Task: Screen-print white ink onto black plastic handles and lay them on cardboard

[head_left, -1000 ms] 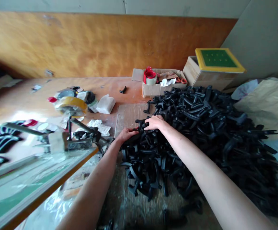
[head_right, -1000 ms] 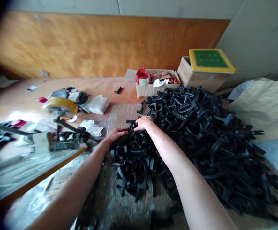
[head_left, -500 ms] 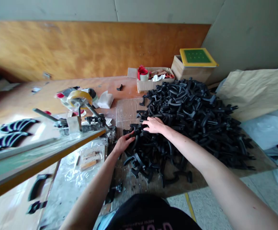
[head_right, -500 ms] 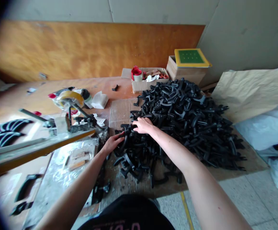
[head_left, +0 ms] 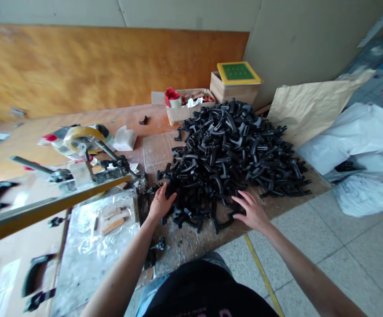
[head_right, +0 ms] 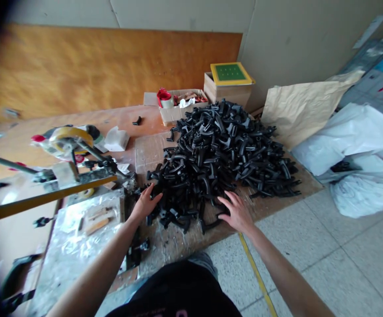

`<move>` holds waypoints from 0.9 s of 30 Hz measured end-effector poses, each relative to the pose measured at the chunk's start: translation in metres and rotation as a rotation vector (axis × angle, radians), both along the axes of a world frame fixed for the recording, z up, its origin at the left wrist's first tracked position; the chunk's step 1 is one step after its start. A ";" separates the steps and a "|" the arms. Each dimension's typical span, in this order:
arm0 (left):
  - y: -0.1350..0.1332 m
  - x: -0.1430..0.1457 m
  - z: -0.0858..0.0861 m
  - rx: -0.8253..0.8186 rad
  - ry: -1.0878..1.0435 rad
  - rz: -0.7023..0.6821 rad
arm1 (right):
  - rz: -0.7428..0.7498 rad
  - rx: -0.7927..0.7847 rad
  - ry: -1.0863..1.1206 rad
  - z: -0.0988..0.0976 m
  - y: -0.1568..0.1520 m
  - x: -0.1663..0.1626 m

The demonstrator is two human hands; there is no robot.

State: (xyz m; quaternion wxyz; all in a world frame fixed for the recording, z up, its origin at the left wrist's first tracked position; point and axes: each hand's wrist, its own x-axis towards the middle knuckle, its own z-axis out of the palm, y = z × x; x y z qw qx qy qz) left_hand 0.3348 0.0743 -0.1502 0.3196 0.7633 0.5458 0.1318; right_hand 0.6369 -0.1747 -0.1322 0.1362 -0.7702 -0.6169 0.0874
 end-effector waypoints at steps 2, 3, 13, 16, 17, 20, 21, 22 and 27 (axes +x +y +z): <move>-0.007 -0.004 -0.002 0.009 -0.025 0.022 | -0.057 -0.054 -0.036 -0.036 -0.029 -0.011; -0.010 -0.006 -0.004 0.015 -0.044 0.034 | -0.067 -0.079 -0.047 -0.051 -0.035 -0.020; -0.034 -0.007 -0.016 0.066 -0.127 0.164 | -0.262 -0.082 -0.054 -0.077 0.046 -0.093; -0.038 -0.009 -0.015 0.053 -0.150 0.187 | -0.228 -0.097 -0.024 -0.065 0.046 -0.084; -0.039 -0.011 -0.014 0.047 -0.157 0.188 | -0.205 -0.085 -0.011 -0.061 0.043 -0.078; -0.043 -0.018 -0.010 0.027 -0.170 0.189 | -0.219 -0.003 0.063 -0.043 0.031 -0.059; -0.044 -0.021 -0.009 0.024 -0.177 0.192 | -0.254 0.033 0.089 -0.036 0.030 -0.054; -0.045 -0.024 -0.008 0.024 -0.188 0.197 | -0.287 0.073 0.109 -0.030 0.031 -0.050; -0.054 -0.035 -0.001 0.031 -0.238 0.209 | -0.179 0.208 0.125 0.003 0.073 -0.050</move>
